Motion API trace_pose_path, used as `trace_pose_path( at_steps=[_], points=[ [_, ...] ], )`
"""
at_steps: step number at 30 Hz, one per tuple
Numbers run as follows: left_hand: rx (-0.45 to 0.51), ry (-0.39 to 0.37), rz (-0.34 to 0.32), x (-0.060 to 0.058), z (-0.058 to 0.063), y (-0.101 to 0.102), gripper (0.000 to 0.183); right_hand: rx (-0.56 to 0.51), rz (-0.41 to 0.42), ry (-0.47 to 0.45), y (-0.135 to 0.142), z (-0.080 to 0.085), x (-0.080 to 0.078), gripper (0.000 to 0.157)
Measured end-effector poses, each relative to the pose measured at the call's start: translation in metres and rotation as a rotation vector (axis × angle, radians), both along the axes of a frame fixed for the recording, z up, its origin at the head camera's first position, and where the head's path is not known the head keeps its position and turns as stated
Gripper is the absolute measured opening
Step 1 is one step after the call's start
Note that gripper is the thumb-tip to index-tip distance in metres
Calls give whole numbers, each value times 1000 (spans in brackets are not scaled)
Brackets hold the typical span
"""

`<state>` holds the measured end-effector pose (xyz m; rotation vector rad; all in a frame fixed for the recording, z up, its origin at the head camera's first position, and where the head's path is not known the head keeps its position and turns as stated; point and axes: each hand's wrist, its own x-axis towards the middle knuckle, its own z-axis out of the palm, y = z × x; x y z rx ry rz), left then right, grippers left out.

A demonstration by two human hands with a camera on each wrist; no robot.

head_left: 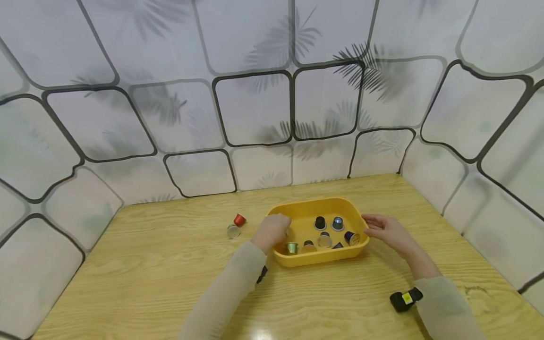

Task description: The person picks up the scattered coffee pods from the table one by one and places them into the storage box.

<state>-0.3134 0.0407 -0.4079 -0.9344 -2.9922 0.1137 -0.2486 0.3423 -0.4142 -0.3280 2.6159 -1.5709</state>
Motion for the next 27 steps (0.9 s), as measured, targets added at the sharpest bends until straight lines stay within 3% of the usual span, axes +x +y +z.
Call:
trace_pose_path(
  at_steps=[11, 27],
  points=[
    [-64, 44, -33, 2, 1, -1, 13, -12, 6, -7, 0, -1, 0, 53],
    [-19, 28, -26, 3, 0, -2, 12, -16, 8, -3, 0, -2, -1, 53]
  ],
)
